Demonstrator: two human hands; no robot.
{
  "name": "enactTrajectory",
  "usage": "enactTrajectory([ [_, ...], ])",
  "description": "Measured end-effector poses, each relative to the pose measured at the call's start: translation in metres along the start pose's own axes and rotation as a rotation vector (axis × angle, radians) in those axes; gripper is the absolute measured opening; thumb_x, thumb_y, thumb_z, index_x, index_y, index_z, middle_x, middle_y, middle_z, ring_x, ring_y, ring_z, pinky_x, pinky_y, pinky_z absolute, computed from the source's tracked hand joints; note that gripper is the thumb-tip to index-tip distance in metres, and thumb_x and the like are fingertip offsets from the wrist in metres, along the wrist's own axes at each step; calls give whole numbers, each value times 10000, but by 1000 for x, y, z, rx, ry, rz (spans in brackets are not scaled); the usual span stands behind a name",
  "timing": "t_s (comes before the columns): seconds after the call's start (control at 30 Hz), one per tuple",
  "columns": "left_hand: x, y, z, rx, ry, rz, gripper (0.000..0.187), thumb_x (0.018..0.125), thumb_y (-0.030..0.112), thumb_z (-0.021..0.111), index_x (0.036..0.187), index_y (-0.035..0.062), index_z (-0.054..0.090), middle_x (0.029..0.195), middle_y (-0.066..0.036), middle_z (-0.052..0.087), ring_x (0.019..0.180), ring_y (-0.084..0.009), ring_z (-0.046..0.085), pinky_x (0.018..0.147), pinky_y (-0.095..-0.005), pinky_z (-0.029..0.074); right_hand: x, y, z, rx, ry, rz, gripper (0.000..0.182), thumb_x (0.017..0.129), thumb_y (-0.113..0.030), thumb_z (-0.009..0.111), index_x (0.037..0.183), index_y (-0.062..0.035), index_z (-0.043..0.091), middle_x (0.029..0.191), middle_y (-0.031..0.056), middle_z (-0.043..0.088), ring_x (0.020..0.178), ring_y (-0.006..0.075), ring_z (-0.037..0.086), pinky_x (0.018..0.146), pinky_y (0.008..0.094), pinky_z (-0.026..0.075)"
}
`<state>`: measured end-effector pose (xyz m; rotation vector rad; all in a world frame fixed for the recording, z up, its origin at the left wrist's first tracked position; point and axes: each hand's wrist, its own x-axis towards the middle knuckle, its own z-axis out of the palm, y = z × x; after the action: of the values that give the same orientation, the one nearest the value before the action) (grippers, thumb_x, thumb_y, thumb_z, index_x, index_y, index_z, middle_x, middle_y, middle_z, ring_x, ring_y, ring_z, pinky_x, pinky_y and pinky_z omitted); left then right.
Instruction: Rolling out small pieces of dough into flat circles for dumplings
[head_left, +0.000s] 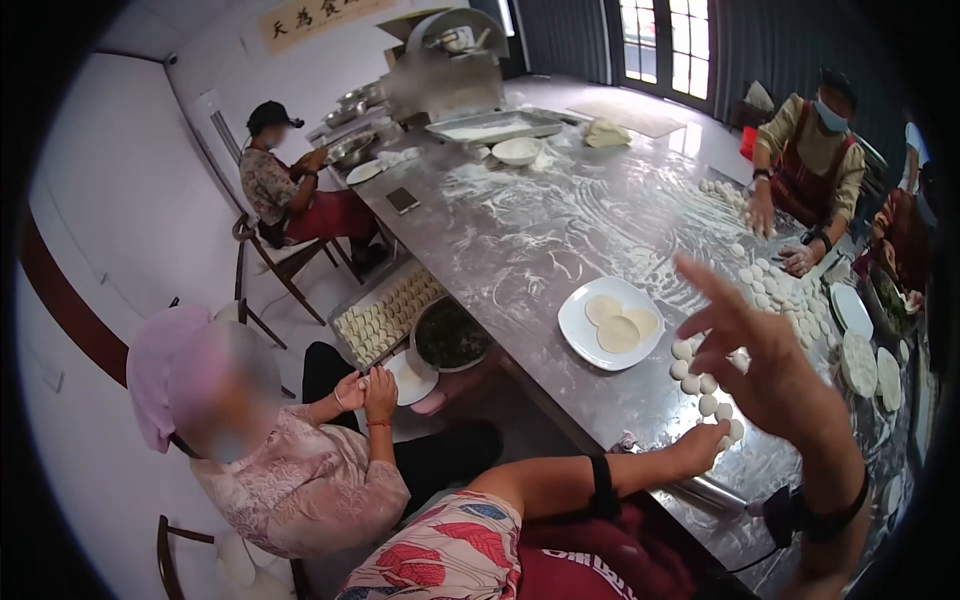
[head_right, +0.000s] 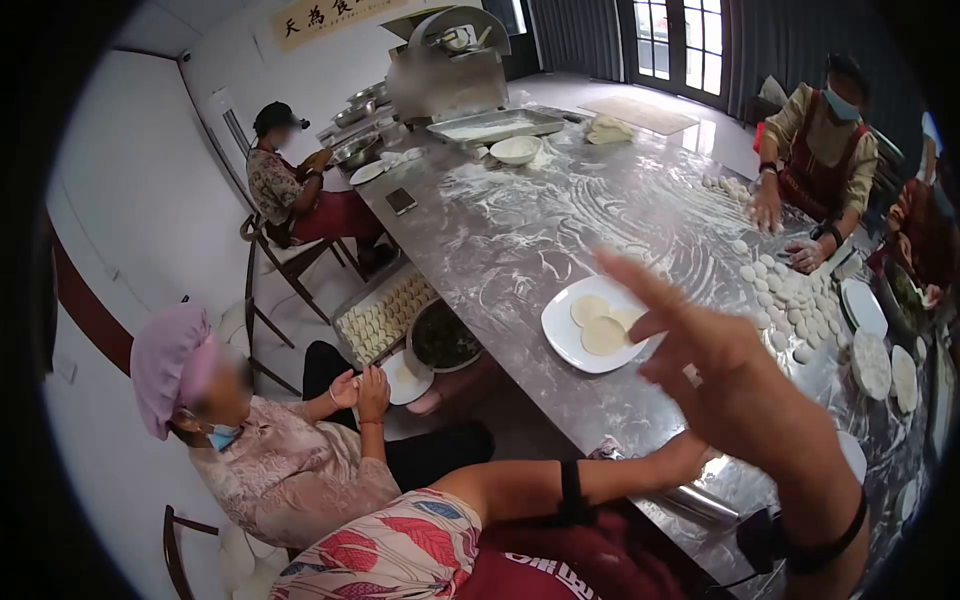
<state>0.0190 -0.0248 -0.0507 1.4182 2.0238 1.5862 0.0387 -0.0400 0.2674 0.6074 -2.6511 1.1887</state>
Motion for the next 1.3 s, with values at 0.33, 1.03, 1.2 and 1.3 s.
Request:
enactTrajectory([
  [0.33,1,15,-14,-52,-158,-27,184,834,62,496,997,-2,440,858,-261,590,857,-441,562,722,-490,433,-146,57,28,-412,72,406,584,654,43,692,1203,-39,511,1028,171,581,928,329,580,781,365,474],
  [1.03,1,2,-4,186,-286,19,192,739,193,530,818,34,601,863,-175,604,851,-364,571,746,-464,447,-280,146,103,-7,1113,505,131,889,-108,583,825,-28,502,761,46,527,676,115,544,577,232,466],
  [1.2,-2,27,-20,272,-350,-38,225,781,239,562,898,59,629,902,-166,611,887,-351,578,778,-439,457,-278,139,110,-141,1129,492,84,858,-35,587,835,-26,507,796,48,530,628,98,515,536,224,437],
  [1.3,0,39,-25,327,-375,-92,217,814,237,560,918,56,619,912,-161,611,901,-343,580,775,-425,460,-279,146,104,-105,1135,491,118,852,-69,624,827,-33,514,736,43,557,605,84,534,532,222,446],
])
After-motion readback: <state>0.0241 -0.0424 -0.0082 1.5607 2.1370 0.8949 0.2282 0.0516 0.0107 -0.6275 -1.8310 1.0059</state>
